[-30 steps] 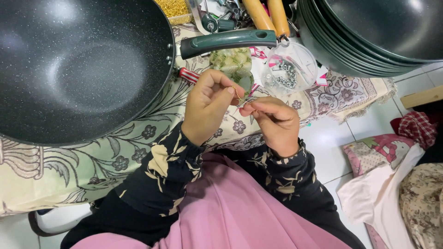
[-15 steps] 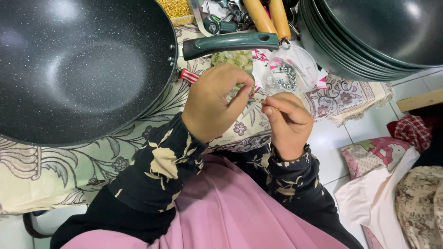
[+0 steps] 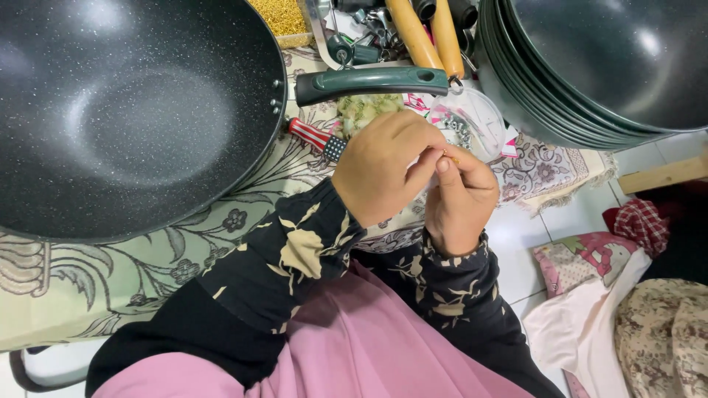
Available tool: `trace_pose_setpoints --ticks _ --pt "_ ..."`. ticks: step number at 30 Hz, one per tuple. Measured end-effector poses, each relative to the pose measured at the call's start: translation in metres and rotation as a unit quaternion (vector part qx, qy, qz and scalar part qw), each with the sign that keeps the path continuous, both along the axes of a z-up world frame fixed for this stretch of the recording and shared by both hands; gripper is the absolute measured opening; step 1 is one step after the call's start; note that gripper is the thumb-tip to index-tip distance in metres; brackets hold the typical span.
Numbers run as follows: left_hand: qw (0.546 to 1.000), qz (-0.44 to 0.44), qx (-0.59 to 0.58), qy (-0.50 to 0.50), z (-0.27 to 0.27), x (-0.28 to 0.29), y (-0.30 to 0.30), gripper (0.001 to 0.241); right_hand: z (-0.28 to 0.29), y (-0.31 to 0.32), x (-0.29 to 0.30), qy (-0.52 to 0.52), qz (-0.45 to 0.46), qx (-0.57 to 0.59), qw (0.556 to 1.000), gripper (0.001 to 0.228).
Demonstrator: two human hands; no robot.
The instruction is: The person assembles a handle onto a wok using a screwdriver, attaches a label, and then wipes the interior of the pan with a cloth.
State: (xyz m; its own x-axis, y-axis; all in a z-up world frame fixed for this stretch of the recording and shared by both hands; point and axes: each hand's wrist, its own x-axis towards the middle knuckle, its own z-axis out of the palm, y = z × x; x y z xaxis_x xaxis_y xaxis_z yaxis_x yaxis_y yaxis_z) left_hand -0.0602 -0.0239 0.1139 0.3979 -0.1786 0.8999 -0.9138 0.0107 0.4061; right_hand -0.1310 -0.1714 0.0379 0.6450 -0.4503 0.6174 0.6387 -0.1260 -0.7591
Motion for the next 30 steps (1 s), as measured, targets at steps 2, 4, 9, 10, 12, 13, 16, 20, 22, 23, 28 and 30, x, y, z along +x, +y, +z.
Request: trace_pose_setpoints --ticks 2,4,9,10,12,13,16,20,22,23,28,30 --pt "1.0 -0.006 -0.007 0.018 -0.002 0.0 -0.003 0.012 -0.005 -0.003 0.001 0.002 0.009 0.028 1.0 0.018" --pt "0.999 -0.013 -0.014 0.037 -0.007 0.001 -0.007 0.011 -0.002 -0.001 0.002 0.004 0.018 0.056 0.998 0.017" --pt "0.984 -0.073 -0.06 0.148 -0.021 0.004 -0.017 0.01 0.002 -0.013 0.008 0.019 0.013 0.059 0.998 0.013" --pt "0.984 -0.073 -0.061 0.148 -0.027 0.006 -0.021 0.01 0.012 -0.013 0.009 0.019 0.014 0.059 0.998 0.013" --pt "0.956 -0.095 -0.095 0.26 -0.041 0.009 -0.029 0.012 0.033 -0.013 0.012 0.036 -0.019 -0.068 0.997 0.012" --pt "0.956 -0.095 -0.096 0.26 -0.054 0.013 -0.037 0.012 0.043 -0.016 0.014 0.036 -0.018 -0.069 0.997 0.012" --pt "0.873 -0.154 -0.107 0.449 -0.088 0.024 -0.063 0.014 0.071 -0.026 0.023 0.064 -0.048 -0.196 0.977 0.011" --pt "0.739 -0.214 -0.199 0.607 -0.088 0.032 -0.083 0.021 0.095 -0.042 0.043 0.103 -0.068 -0.35 0.929 0.014" --pt "0.71 -0.221 -0.22 0.631 -0.081 0.035 -0.087 0.022 0.109 -0.042 0.052 0.112 -0.076 -0.391 0.91 0.016" --pt "0.684 -0.245 -0.249 0.64 -0.081 0.038 -0.091 0.023 0.116 -0.039 0.056 0.113 -0.082 -0.434 0.89 0.012" --pt "0.645 -0.293 -0.323 0.627 -0.09 0.043 -0.105 0.016 0.131 -0.04 0.074 0.12 -0.067 -0.524 0.841 0.01" --pt "0.646 -0.284 -0.337 0.623 -0.105 0.047 -0.111 0.021 0.133 -0.04 0.078 0.132 -0.048 -0.543 0.828 0.008"
